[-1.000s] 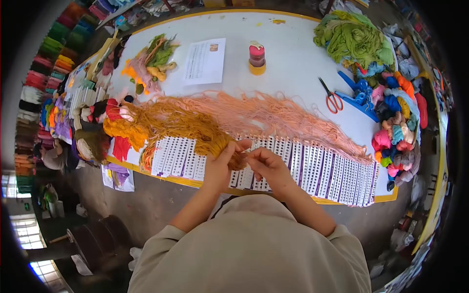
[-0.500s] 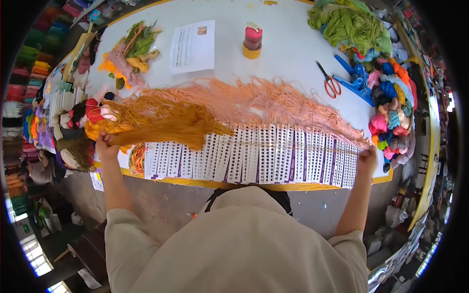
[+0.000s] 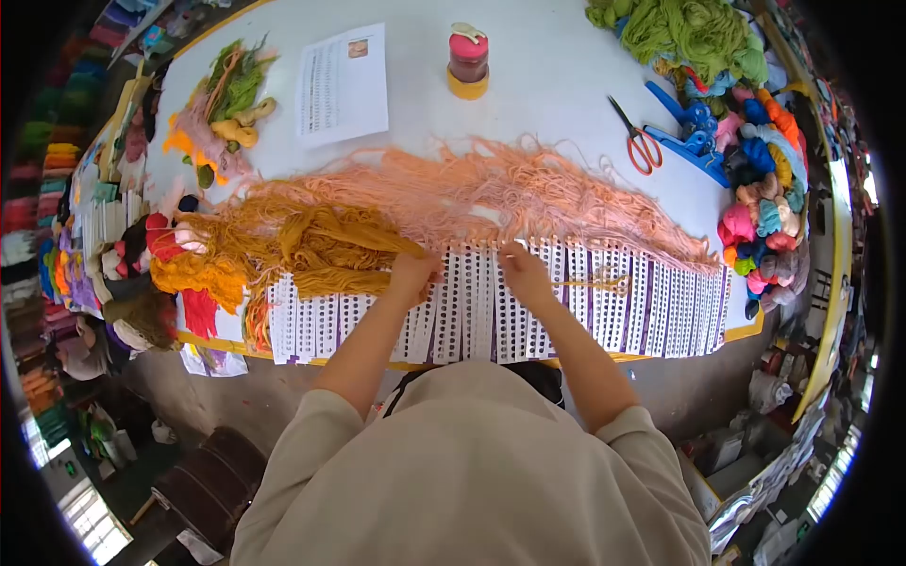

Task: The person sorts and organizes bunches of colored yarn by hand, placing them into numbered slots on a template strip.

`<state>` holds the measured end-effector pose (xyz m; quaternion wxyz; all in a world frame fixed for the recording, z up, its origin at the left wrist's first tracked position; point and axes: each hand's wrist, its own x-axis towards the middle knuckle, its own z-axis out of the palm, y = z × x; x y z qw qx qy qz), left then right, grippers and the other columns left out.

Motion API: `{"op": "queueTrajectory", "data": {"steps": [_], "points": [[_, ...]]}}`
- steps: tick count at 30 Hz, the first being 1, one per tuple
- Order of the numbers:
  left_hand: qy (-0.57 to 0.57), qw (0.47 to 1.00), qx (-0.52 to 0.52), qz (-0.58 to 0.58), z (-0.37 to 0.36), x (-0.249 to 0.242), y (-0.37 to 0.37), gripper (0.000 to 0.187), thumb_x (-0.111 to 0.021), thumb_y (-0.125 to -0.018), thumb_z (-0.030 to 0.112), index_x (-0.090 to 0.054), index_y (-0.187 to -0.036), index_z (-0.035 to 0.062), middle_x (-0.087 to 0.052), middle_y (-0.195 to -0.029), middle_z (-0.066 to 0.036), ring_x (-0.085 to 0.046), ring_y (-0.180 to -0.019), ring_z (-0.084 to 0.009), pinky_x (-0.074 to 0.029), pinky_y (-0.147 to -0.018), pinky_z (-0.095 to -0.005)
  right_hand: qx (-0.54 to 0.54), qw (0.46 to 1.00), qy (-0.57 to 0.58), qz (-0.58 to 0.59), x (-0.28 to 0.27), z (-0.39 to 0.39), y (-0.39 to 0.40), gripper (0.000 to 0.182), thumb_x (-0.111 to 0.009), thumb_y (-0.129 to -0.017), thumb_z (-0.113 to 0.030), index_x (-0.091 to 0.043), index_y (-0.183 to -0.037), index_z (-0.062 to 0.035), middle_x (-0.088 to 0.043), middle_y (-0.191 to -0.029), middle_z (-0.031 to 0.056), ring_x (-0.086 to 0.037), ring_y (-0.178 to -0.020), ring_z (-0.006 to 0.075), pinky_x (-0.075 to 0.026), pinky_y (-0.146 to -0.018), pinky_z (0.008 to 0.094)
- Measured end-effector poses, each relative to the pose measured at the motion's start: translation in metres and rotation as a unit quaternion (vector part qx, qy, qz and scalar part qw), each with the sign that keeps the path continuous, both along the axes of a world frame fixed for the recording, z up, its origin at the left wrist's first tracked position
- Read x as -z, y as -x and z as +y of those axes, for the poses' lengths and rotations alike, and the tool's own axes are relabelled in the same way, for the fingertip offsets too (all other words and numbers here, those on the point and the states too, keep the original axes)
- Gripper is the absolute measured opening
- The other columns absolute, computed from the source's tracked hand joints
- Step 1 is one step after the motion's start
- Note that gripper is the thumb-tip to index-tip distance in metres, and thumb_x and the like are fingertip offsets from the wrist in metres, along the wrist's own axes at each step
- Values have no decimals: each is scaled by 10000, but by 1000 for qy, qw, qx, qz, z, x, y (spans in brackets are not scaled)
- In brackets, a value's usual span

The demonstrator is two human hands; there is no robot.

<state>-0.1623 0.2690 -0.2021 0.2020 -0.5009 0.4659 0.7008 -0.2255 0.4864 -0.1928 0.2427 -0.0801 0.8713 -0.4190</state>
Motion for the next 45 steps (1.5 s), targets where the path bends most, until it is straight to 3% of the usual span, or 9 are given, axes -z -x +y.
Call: {"op": "queueTrajectory", "data": {"steps": [6, 15, 23, 26, 28, 35, 41, 43, 45], "points": [[150, 980, 124, 35, 12, 28, 2, 133, -701, -788, 146, -632, -739, 42, -570, -599, -30, -516, -462, -118, -324, -370, -276, -132, 991, 33, -2, 35, -49, 9, 150, -538, -910, -242, -570, -982, -115, -657, -830, 162, -638, -782, 366, -500, -675, 463], [31, 993, 105, 35, 12, 17, 8, 94, -622, -871, 112, -621, -902, 23, -570, -675, -22, -476, -465, -106, -326, -382, -253, -160, 986, 41, -37, 52, -48, 15, 198, -550, -916, -184, -512, -1089, -96, -639, -713, 123, -638, -643, 276, -489, -593, 382], [48, 967, 246, 33, 2, 14, 20, 93, -618, -868, 118, -612, -905, 33, -562, -661, -28, -455, -452, -107, -326, -386, -254, -86, 929, 159, -323, 42, -47, 35, 369, -585, -882, -125, -449, -1216, -44, -644, -743, 133, -620, -574, 170, -503, -534, 302], [203, 928, 271, 153, -3, 25, 6, 88, -624, -874, 139, -621, -905, 56, -569, -677, -32, -457, -478, -106, -334, -401, -253, -46, 889, 209, -405, 53, -43, 35, 358, -576, -903, -107, -452, -1234, -46, -626, -716, 85, -584, -575, 124, -474, -518, 264], [27, 985, 18, 169, -8, 16, 5, 99, -631, -871, 151, -639, -910, 61, -613, -682, -25, -473, -468, -92, -337, -404, -241, -44, 882, 211, -420, 61, -42, 36, 348, -559, -921, -98, -448, -1249, -58, -609, -708, 61, -563, -578, 113, -456, -516, 254], [-251, 964, -33, 80, -3, 2, 3, 117, -607, -883, 119, -634, -985, 69, -674, -851, -59, -510, -540, -85, -329, -397, -204, -49, 877, 243, -411, 73, -39, 31, 411, -601, -886, -55, -430, -1255, 5, -628, -744, 87, -552, -577, 115, -431, -513, 246], [-34, 971, 190, 141, 26, 33, 1, 179, -584, -889, 168, -642, -1011, 51, -682, -832, -52, -595, -605, -109, -419, -430, -245, -79, 888, 218, -397, 63, -39, 35, 383, -619, -899, -92, -444, -1224, 11, -598, -657, 63, -518, -523, 108, -404, -487, 242], [361, 801, 456, 139, 13, 28, -2, 225, -581, -886, 219, -655, -949, 17, -680, -805, -58, -634, -653, -128, -461, -472, -277, -94, 900, 198, -377, 65, -42, 32, 338, -614, -910, -111, -461, -1188, 7, -585, -628, 58, -509, -503, 104, -399, -478, 241], [253, 899, 348, 83, -14, 10, -2, 237, -591, -878, 243, -660, -905, 18, -674, -782, -57, -623, -636, -126, -462, -482, -277, -23, 895, 222, -386, 67, -48, 30, 230, -589, -931, -147, -487, -1081, -5, -574, -590, 60, -518, -464, 107, -408, -453, 244]]}}
